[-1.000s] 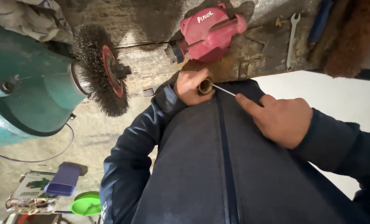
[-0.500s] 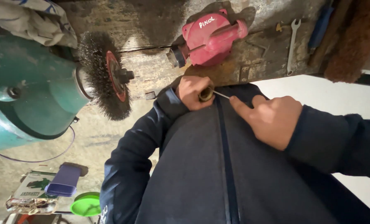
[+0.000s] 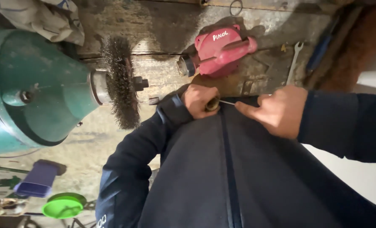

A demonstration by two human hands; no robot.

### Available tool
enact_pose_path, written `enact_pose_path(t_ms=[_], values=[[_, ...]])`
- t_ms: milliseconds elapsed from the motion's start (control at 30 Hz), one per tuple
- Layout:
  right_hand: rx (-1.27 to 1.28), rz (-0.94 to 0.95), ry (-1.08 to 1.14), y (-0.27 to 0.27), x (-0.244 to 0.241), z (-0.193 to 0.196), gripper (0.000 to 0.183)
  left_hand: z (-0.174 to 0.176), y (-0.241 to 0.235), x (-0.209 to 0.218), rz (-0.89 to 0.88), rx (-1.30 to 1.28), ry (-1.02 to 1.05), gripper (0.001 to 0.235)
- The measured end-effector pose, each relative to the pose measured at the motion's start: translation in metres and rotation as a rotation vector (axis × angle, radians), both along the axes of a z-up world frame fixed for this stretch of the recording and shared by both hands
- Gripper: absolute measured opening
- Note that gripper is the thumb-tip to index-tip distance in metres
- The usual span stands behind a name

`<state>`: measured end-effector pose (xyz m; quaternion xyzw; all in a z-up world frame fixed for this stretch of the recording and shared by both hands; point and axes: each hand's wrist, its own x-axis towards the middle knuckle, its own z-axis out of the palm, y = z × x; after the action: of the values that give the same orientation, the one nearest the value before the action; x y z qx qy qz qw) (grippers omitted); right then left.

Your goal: Disassembling and inspecting a brass mechanical component using a screwdriver at a workbench.

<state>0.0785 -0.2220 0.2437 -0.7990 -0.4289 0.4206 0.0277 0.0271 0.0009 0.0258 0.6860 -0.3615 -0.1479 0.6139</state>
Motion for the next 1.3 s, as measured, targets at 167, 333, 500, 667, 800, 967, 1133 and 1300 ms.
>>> enact_pose_path(t_ms=[167, 333, 500, 667, 800, 967, 1133, 1300], values=[[-0.064, 0.059, 0.047, 0.0, 0.023, -0.006, 0.07, -0.005, 0.0, -0.001, -0.002, -0.048, 0.054, 0.03], [0.063, 0.157, 0.009, 0.004, 0.051, -0.014, 0.055, -0.013, -0.005, -0.004, 0.005, -0.002, 0.052, 0.028], [-0.452, 0.271, 0.146, 0.011, 0.072, -0.015, 0.05, -0.004, -0.002, 0.001, 0.009, -0.033, 0.052, 0.037], [-0.252, 0.123, 0.129, -0.001, 0.075, -0.031, 0.046, -0.012, -0.002, -0.006, 0.018, -0.001, 0.072, 0.034], [0.051, 0.039, 0.342, -0.027, 0.07, -0.07, 0.032, -0.025, -0.003, -0.014, -0.24, 0.088, -0.07, 0.03], [-0.233, -0.013, 0.157, -0.029, 0.058, -0.027, 0.056, -0.013, 0.003, -0.003, -0.03, 0.005, -0.001, 0.034], [-0.27, 0.072, -0.092, -0.053, 0.013, -0.005, 0.055, -0.005, 0.003, 0.003, 0.048, -0.029, -0.047, 0.039], [0.047, -0.145, -0.301, -0.045, -0.034, 0.001, 0.051, 0.001, 0.005, 0.0, 0.049, -0.013, -0.022, 0.039]])
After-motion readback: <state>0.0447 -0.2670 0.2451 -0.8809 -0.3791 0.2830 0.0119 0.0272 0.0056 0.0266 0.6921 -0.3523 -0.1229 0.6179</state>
